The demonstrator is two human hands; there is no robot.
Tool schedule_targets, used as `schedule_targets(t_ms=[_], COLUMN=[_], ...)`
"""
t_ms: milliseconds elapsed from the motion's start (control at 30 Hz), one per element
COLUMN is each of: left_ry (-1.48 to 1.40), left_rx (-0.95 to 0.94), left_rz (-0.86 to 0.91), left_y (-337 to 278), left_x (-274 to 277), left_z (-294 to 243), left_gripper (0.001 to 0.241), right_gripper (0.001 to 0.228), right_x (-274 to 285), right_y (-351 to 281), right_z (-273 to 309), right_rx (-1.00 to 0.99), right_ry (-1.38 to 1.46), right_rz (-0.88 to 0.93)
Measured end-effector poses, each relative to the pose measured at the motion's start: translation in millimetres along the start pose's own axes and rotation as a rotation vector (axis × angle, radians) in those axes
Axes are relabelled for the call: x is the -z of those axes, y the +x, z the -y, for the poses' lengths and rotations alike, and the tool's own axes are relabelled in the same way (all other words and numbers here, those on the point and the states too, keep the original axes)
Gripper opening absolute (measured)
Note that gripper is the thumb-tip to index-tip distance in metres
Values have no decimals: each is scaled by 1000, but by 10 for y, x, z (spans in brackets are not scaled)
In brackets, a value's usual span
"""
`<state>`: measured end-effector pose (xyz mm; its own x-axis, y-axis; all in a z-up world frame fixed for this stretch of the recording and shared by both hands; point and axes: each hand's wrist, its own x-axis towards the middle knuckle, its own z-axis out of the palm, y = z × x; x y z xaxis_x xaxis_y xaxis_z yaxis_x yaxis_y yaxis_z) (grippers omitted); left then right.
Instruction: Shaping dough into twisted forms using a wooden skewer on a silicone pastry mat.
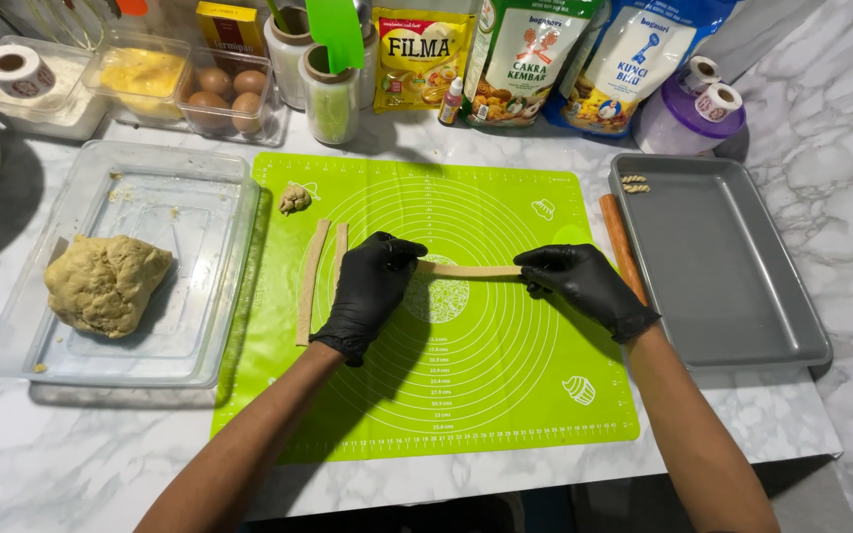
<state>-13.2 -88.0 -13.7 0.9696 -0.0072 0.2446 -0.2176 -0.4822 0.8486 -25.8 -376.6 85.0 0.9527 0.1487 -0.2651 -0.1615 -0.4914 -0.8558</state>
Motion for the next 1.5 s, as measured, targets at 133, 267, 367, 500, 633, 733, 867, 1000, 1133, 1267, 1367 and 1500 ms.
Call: schedule_targets(t_ms=[133, 267, 367, 500, 633, 733, 867, 1000, 1133, 1267, 1367, 1500], left_ry=[75, 177, 236, 295, 306, 297, 287, 323, 329, 307, 333, 441], left_rx=[34, 68, 59, 30, 15, -18, -43, -98, -96, -103, -127, -185], left_rz=[95, 170, 191, 198, 195, 189, 182, 179, 173, 196, 220, 193], left_y=[63, 89, 118, 139, 133, 127, 111, 118, 96, 89, 88, 57], left_x=[-90, -23, 5, 7, 24, 33, 60, 100, 156, 192, 183, 191], left_z=[189, 76, 76, 132, 102, 122, 161, 142, 81, 14, -24, -120], left_gripper=[20, 24, 25, 20, 19, 15, 12, 11, 9, 9, 7, 10], right_gripper=[24, 23, 19, 15, 13, 19, 13, 8, 7, 4, 3, 4], right_x=[-43, 8, -63, -493, -900, -1046, -1126, -1171, -1178, -1181, -1187, -1168], right_y=[8, 90, 214, 133, 303, 382, 379, 401, 399, 366, 343, 336], right_z=[27, -222, -413, -31, 30, 85, 107, 76, 66, 81, 101, 86], right_rx=[-95, 34, 222, 524, 644, 734, 713, 711, 725, 772, 800, 820], right_ry=[13, -265, -469, -491, -517, -558, -543, -476, -423, -434, -425, -465], right_rz=[-68, -190, -326, -317, -232, -175, -218, -293, -304, -319, -314, -307])
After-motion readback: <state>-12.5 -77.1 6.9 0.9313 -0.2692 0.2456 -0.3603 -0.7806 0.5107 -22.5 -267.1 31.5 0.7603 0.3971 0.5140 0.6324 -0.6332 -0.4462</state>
